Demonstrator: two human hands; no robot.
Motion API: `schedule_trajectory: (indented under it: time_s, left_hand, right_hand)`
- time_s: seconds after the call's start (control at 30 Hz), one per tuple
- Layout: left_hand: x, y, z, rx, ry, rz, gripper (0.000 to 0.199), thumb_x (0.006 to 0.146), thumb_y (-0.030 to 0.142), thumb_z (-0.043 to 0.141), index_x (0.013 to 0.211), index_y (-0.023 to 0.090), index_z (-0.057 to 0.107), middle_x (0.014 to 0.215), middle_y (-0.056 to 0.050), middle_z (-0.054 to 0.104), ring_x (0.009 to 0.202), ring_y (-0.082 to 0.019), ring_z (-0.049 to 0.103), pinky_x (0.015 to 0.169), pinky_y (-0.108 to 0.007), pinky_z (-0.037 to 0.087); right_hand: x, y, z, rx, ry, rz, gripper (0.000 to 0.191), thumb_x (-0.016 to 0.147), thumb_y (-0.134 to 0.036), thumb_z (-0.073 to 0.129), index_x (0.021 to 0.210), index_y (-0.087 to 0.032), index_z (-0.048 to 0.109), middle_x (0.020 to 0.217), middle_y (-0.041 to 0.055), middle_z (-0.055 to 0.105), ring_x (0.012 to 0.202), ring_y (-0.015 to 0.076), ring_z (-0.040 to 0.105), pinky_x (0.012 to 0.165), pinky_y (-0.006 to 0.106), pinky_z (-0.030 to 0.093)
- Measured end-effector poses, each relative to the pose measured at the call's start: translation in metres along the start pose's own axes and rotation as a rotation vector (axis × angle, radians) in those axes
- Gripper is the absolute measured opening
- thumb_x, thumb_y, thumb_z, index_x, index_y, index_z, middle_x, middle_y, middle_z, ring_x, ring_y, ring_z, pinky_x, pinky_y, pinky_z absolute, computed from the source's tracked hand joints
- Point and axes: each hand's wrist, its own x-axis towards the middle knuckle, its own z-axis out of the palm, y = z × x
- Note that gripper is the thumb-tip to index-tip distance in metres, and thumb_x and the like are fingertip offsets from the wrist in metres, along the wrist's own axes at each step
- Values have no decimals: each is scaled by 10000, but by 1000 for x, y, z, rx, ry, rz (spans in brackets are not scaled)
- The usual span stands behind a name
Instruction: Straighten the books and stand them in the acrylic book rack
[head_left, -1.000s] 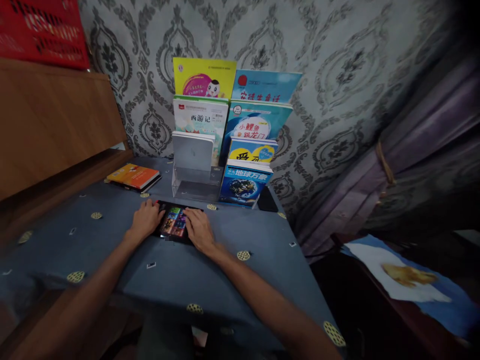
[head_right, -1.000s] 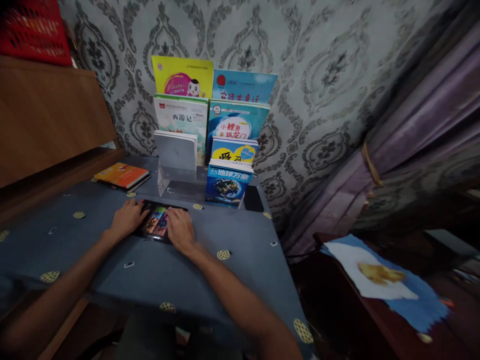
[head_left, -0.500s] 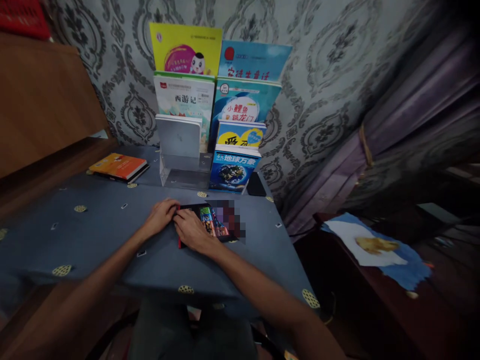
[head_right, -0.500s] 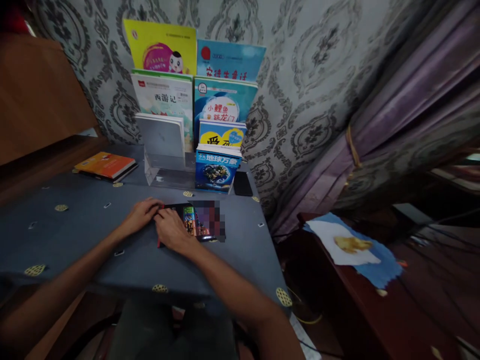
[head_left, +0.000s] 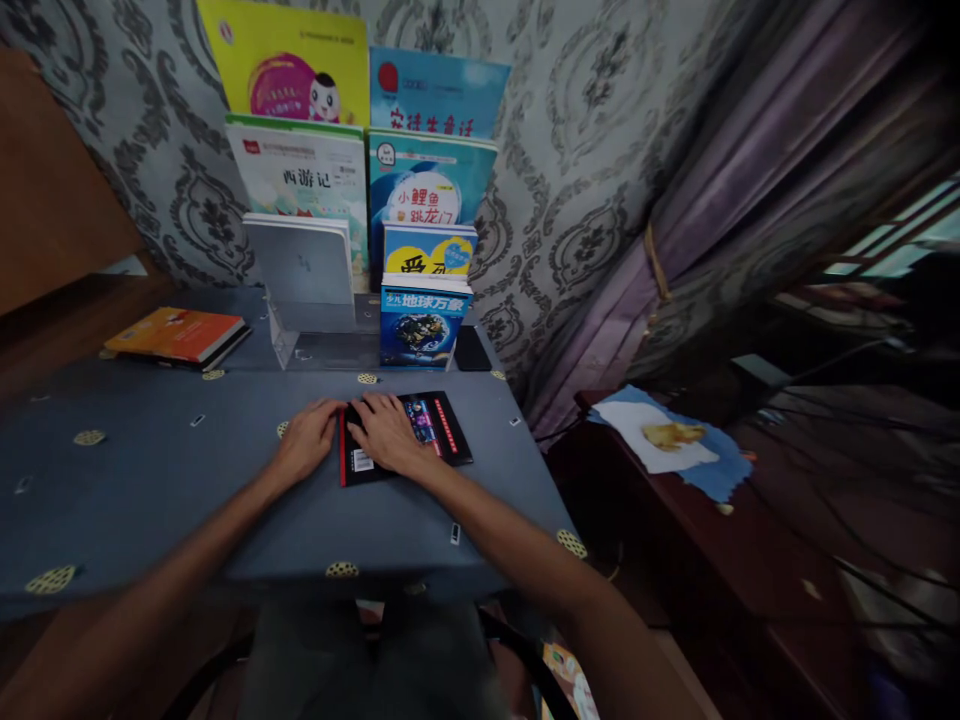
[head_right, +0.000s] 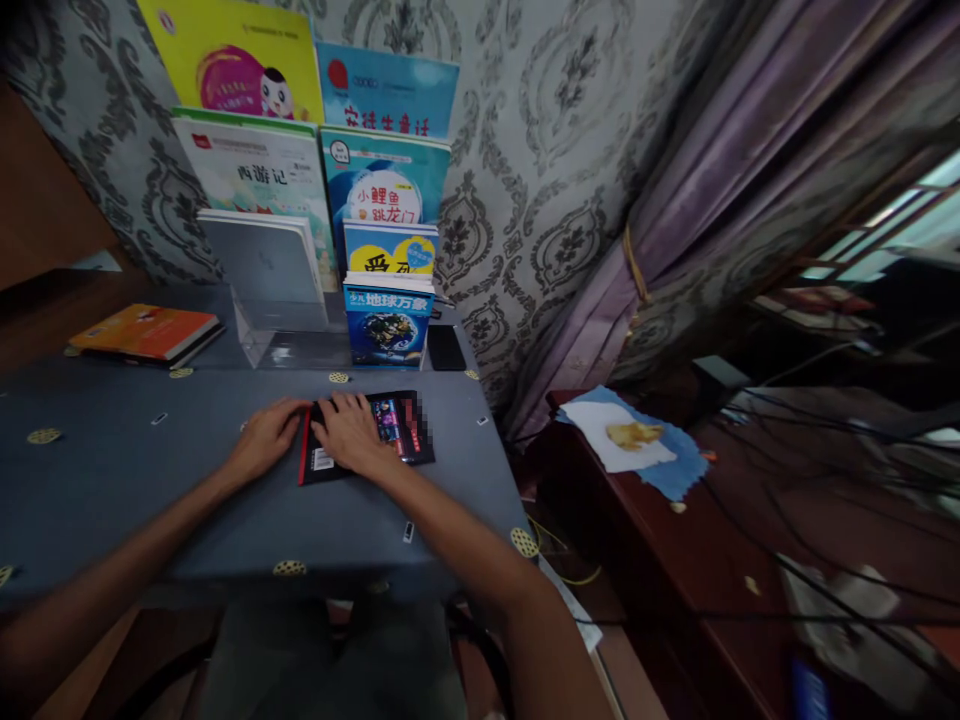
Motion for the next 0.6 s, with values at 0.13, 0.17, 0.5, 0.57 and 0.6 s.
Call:
schedule_trajectory:
  time_s: [0.13,0.17,0.5,0.57,0.6]
  left_hand:
    - [11,16,12,-38,-22,74,366,922,171,373,1168,188,643,1174,-79,702,1127,-223,626,1052,-384,474]
    - [14,19,15,-48,-27,89,363,918,164,374,1160,187,644,1162,-80,705,1114,-222,629,1046,-386,476]
    - [29,35,35,-115,53,184,336,878,119,394,1074,201,654,1085,-73,728,1032,-216,667,976,-380,525]
    - [31,36,37,-119,65,191,341,877,114,385,1065,202,655,1064,-72,731,1017,-217,672,970,-384,529]
    - [32,35,37,-120,63,191,339,876,114,385,1061,202,656,1054,-71,733,1008,-217,675,965,-386,532]
  right_hand:
    - [-16,12,-6,-13,31,82,467,1021,-359,494,1412,-107,533,1443,192,554,1350,301,476,1160,496,323]
    - [-20,14,-8,-11,37,98,468,1019,-356,500,1412,-104,535,1439,198,557,1351,300,476,1159,496,322]
    - [-41,26,-22,-58,11,174,480,1031,-367,466,1435,-113,517,1474,181,534,1375,288,460,1179,481,298]
    - [-42,28,-21,-59,15,179,484,1031,-378,458,1432,-113,520,1479,179,531,1380,291,457,1175,484,305]
    - [-42,28,-20,-56,18,180,485,1030,-381,459,1428,-111,523,1480,180,530,1383,292,456,1175,483,307]
